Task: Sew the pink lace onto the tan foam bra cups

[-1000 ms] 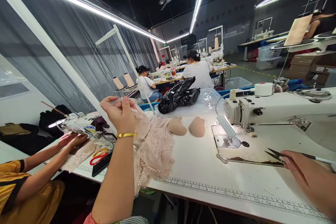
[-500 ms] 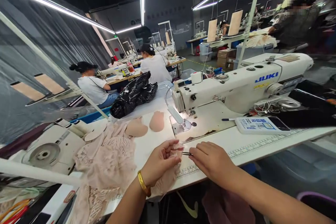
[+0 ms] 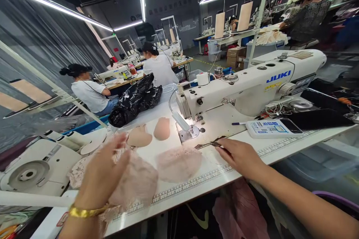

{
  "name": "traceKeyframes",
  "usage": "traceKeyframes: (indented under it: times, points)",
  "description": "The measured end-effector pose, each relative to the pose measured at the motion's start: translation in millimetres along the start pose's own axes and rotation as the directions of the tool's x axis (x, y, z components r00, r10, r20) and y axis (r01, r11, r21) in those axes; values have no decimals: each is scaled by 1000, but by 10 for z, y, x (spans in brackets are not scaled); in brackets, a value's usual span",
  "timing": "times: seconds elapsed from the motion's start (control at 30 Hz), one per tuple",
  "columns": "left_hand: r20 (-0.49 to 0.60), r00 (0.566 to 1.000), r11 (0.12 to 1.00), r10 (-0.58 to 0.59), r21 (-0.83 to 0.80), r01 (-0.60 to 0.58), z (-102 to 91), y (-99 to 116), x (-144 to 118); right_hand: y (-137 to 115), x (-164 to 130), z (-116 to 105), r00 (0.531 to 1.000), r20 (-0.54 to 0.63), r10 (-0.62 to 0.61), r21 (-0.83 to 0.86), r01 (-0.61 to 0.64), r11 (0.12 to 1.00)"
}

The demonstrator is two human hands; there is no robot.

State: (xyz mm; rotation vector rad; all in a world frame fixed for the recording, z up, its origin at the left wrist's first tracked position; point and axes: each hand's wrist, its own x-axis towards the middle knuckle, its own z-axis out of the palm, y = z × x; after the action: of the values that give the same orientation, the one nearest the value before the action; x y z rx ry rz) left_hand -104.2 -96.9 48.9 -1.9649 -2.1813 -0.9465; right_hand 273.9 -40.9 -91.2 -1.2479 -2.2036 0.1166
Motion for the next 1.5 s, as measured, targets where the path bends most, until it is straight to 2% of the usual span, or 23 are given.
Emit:
traceKeyframes:
  times: [0.03, 0.07, 0.1, 0.17, 0.23, 0.3, 0.33, 0.4, 0.5, 0.6, 0.67, 0.7, 0.77, 0.83, 0.87, 0.9, 0.93, 1.03, 1.1, 1.2, 1.33, 1.43, 1.5]
  points:
    - [-163, 985, 988, 64, 149, -39, -120, -58, 34, 139, -10, -20, 998, 27, 48, -88, -45, 995]
    - [-254, 961, 974, 106, 219, -49, -182, -83, 42, 250, -14, -41, 997, 37, 75, -168, -67, 984]
    - [-274, 953, 974, 129, 215, -70, -178, -74, 28, 322, -13, -63, 997, 21, 81, -232, -74, 970]
    - [-142, 979, 989, 146, 57, -139, 21, 21, -36, 326, -2, -105, 996, -75, 38, -265, -56, 963]
    - [130, 970, 974, 204, -126, -188, 399, 167, -86, 153, 5, -130, 989, -143, -28, -121, 11, 993]
    - [343, 925, 963, 164, -259, -75, 818, 310, -77, -127, -4, -114, 997, -51, -61, 144, 68, 987]
    - [388, 909, 960, 151, -277, -41, 1004, 372, -56, -273, -10, -85, 996, 55, -64, 256, 48, 966]
    - [467, 875, 952, 130, -306, 21, 1279, 481, -13, -514, -6, 8, 977, 214, -1, 313, -68, 947]
    - [537, 835, 919, 124, -380, 108, 1416, 628, -43, -660, 78, 177, 971, 201, 132, 297, -189, 936]
    - [566, 813, 844, 134, -495, 205, 1304, 733, -201, -612, 214, 267, 965, 183, 189, 508, -257, 822]
    - [617, 774, 742, 142, -584, 329, 1181, 758, -319, -569, 284, 249, 953, 241, 181, 708, -300, 639]
    - [657, 741, 639, 138, -631, 440, 1125, 760, -368, -559, 309, 219, 950, 273, 154, 781, -312, 541]
    - [729, 673, 341, 125, -669, 660, 1046, 755, -444, -568, 340, 133, 945, 319, 73, 860, -320, 397]
    - [761, 637, 102, 123, -649, 754, 1012, 757, -495, -596, 360, 37, 936, 352, -4, 880, -330, 341]
    - [760, 637, 76, 127, -648, 758, 1009, 762, -515, -609, 370, -5, 929, 370, -30, 879, -339, 335]
    - [752, 645, 97, 133, -658, 747, 1010, 769, -531, -618, 381, -38, 923, 384, -42, 873, -347, 342]
    - [736, 663, 171, 135, -677, 716, 1013, 773, -542, -623, 394, -59, 921, 387, -36, 864, -349, 363]
    - [648, 755, 530, 97, -676, 512, 1015, 727, -519, -617, 438, -43, 941, 334, 49, 857, -325, 401]
    - [595, 801, 716, 69, -589, 375, 998, 614, -426, -606, 465, 37, 941, 323, 105, 869, -338, 362]
    - [514, 857, 874, 14, -422, 239, 945, 318, -141, -581, 492, 226, 902, 407, 147, 838, -432, 334]
    - [323, 944, 993, -66, -71, 94, 892, -119, 343, -534, 523, 451, 892, 410, 187, 761, -448, 469]
    - [306, 949, 993, -72, 111, 39, 921, -320, 579, -507, 536, 509, 907, 395, 145, 763, -412, 498]
    - [325, 944, 988, -48, 152, -2, 953, -382, 648, -493, 535, 508, 909, 397, 131, 759, -405, 510]
